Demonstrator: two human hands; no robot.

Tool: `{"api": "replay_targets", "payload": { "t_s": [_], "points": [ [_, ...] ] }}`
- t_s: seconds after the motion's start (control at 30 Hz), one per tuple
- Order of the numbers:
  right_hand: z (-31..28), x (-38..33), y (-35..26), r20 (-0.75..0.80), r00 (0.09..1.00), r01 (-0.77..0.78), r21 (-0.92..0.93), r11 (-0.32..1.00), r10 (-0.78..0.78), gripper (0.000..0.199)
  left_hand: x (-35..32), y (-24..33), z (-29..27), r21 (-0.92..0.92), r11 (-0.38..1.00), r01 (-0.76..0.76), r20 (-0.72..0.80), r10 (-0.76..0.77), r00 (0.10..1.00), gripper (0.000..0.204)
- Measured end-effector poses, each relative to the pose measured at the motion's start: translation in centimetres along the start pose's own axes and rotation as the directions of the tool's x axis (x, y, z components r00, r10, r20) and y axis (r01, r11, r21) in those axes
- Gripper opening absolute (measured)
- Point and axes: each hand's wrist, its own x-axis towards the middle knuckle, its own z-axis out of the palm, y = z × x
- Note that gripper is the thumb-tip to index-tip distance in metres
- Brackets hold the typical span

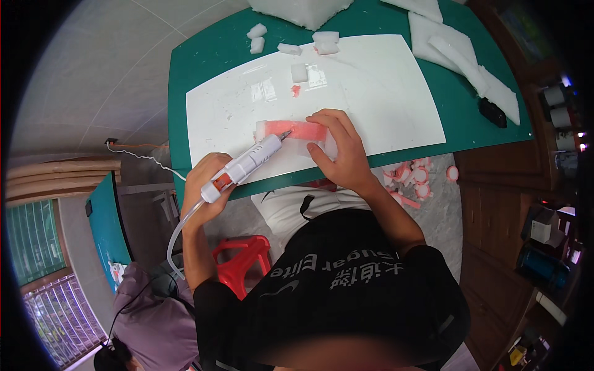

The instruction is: Using a hot glue gun to attach small white foam blocks onto a pink foam ring to create a structured object.

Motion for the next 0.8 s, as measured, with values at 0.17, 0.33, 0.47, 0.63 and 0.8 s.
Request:
{"api": "replay_targets", "payload": {
  "t_s": [0.17,0.33,0.47,0.63,0.8],
  "points": [
    [0.0,0.0,0.0,0.0,1.0,-0.011,-0.004,1.0,0.011,0.039,-0.1,0.1,0.2,-0.048,0.999,-0.017,-0.027,0.015,1.0,0.034],
    [-0.2,0.0,0.1,0.001,1.0,-0.031,-0.01,0.999,0.031,0.038,-0.4,0.0,-0.2,0.027,0.999,0.021,-0.178,-0.016,0.984,0.026],
    [-0.2,0.0,0.2,-0.006,1.0,-0.019,-0.008,1.0,0.019,0.038,-0.1,-1.9,-0.2,0.121,0.982,0.148,-0.286,-0.108,0.952,0.025],
    [-0.2,0.0,0.2,-0.005,1.0,-0.023,-0.001,1.0,0.023,0.038,0.8,-7.2,0.9,0.176,0.926,0.333,-0.191,-0.3,0.935,0.029],
    [-0.4,-0.1,0.3,0.001,1.0,-0.023,-0.008,1.0,0.023,0.038,0.8,-11.0,1.1,0.109,0.954,0.279,-0.048,-0.275,0.96,0.052]
  ]
}}
